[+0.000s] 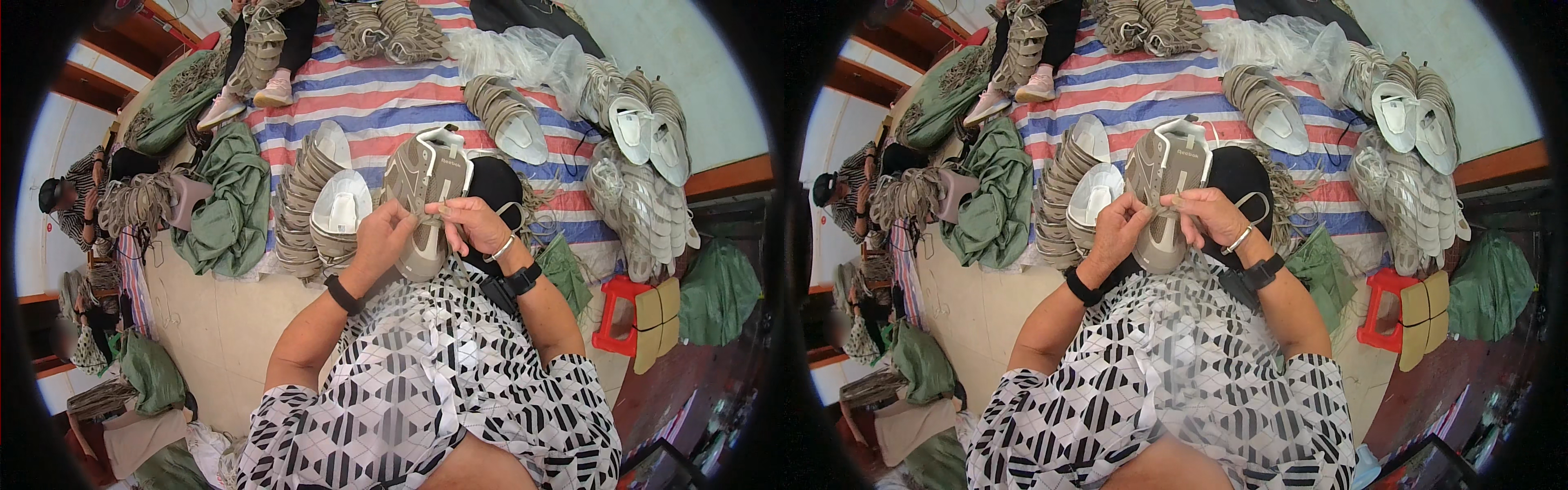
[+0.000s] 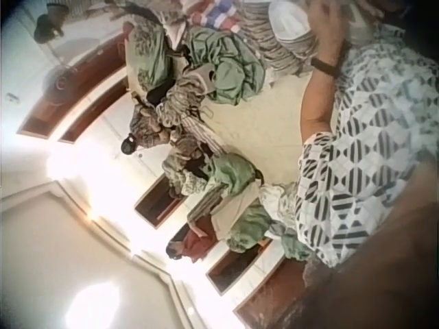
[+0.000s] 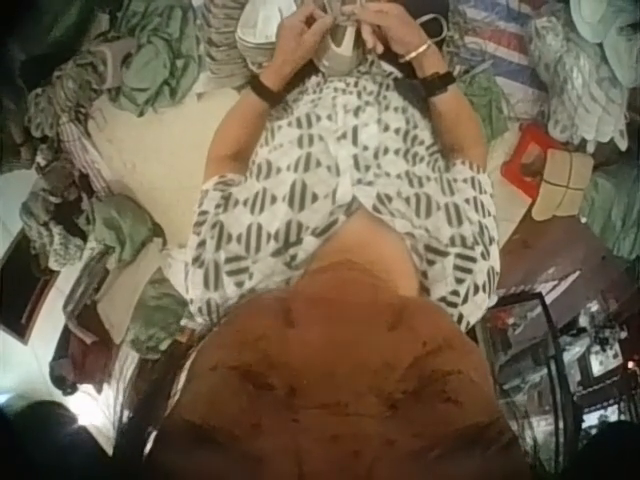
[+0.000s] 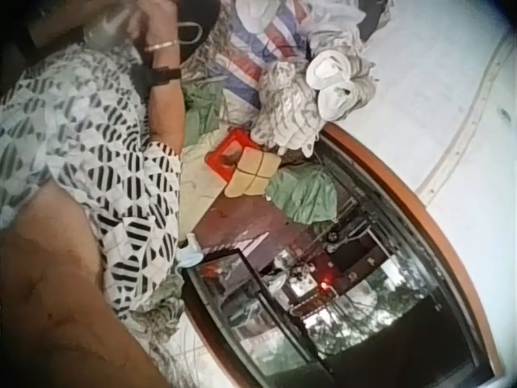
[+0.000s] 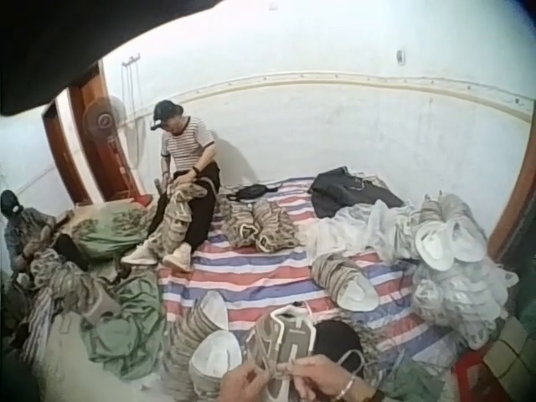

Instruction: The recorder is inserting and tightening laces on newly manufactured shoes in a production environment.

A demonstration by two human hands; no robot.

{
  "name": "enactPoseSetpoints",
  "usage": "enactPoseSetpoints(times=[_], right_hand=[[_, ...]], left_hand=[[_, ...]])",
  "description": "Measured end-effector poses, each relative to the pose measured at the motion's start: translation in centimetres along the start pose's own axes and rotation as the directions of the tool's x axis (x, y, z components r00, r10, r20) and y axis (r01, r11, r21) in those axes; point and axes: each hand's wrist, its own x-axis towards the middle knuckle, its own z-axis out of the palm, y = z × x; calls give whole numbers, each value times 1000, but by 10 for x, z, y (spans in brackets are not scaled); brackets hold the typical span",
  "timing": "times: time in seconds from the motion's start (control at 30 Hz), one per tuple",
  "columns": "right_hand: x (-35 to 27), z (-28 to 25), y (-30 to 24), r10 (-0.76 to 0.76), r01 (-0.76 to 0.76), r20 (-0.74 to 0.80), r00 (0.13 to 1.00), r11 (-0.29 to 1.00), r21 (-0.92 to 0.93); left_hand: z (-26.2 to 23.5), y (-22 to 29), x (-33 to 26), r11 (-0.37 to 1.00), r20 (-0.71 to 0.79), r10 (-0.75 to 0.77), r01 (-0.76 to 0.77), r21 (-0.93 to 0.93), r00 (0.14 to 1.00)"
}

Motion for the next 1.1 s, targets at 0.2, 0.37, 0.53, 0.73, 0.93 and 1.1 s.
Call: enactPoseSetpoints(times=[0.2,0.37,0.53,0.73,0.93,1.1], right_hand=[[-2,-5,-1,15,-15,1,1000,1000,-2],[2,-3,-3,12,-9,53,998,998,-57],[1,-9,-2,1,1,22,1000,995,-102],[9,31,-23,-6,-85,-236,972,924,-373],[1,51,-28,-85,-79,-248,965,807,-586],[15,35,-22,-365,171,39,930,339,-925]], left_hand=[[13,21,-2,986,-118,-23,41,159,993],[16,31,1,884,-173,192,-94,457,966],[7,29,11,919,-65,202,-166,357,977],[-9,14,5,999,8,28,-28,26,1000],[-17,29,18,916,90,201,-220,335,975],[-40,54,30,637,199,569,-581,507,798]])
